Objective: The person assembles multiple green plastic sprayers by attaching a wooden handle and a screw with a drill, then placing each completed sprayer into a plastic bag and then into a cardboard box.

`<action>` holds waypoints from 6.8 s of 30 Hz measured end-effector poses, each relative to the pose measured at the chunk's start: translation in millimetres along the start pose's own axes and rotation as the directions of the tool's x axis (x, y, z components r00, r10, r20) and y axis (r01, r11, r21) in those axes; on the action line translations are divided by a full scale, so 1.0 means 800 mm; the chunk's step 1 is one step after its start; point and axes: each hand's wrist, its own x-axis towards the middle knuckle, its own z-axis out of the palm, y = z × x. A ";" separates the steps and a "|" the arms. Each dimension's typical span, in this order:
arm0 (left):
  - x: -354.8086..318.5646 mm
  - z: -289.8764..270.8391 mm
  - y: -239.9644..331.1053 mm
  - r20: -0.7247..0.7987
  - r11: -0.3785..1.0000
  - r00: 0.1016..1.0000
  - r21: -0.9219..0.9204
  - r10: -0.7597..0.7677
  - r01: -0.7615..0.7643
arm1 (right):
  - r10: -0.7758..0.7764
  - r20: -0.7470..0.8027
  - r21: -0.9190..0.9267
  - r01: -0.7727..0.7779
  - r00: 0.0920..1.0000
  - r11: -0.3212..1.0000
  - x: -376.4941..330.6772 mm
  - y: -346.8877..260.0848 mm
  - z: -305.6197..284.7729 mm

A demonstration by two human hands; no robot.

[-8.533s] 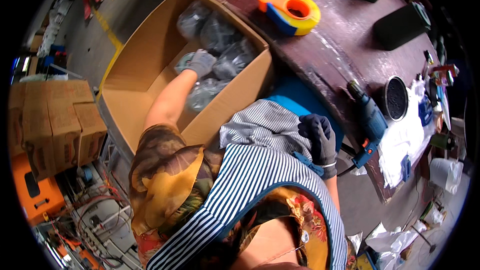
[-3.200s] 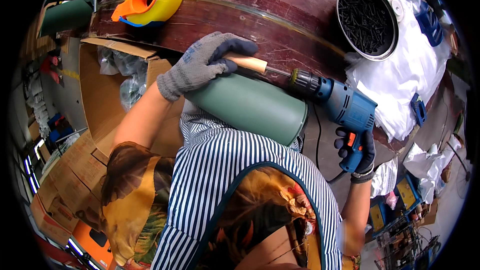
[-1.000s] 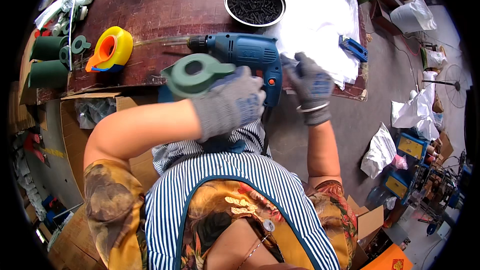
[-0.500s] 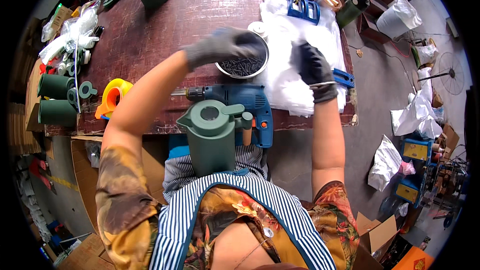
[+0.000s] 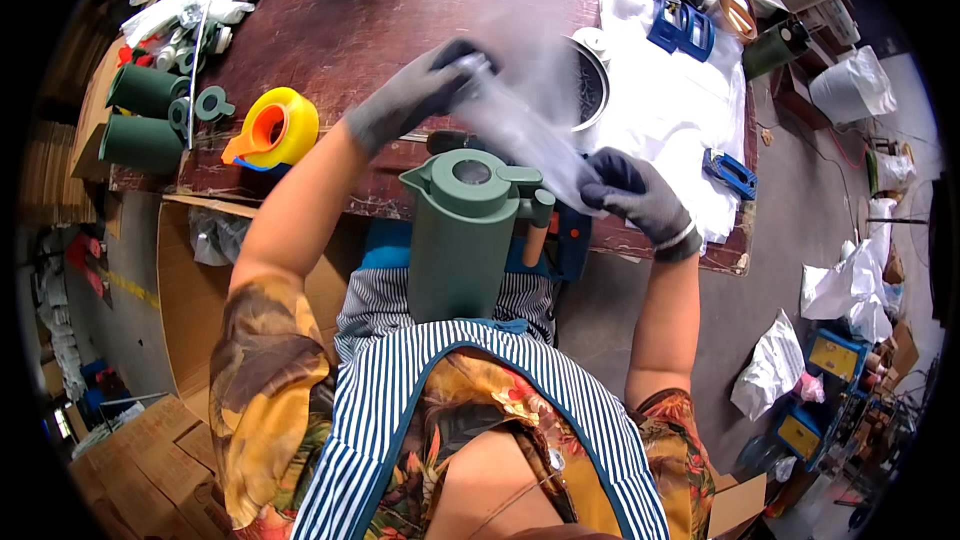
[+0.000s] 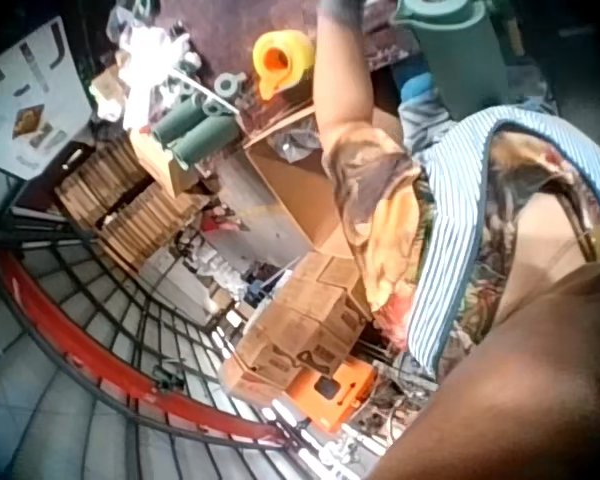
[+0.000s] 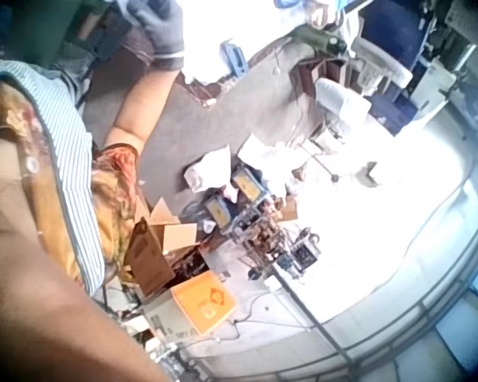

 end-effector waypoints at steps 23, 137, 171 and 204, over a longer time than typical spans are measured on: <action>-0.142 -0.009 -0.014 0.009 0.499 0.996 0.866 -0.087 0.036 | -0.389 0.204 -0.710 0.409 0.898 0.573 -0.112 0.182 0.245; -0.087 0.004 -0.096 -0.280 0.868 0.871 -0.418 -0.404 0.268 | -0.219 -0.752 -0.297 -0.024 0.622 0.954 -0.151 0.163 0.133; -0.085 0.012 -0.110 -0.331 0.976 0.938 -0.215 -0.106 0.035 | 0.262 -0.476 0.671 0.155 0.839 0.725 -0.158 0.185 0.097; -0.187 -0.018 -0.102 -0.048 0.921 0.998 0.385 -0.041 0.057 | 0.523 -0.283 0.687 -0.210 0.804 0.695 -0.195 0.099 0.016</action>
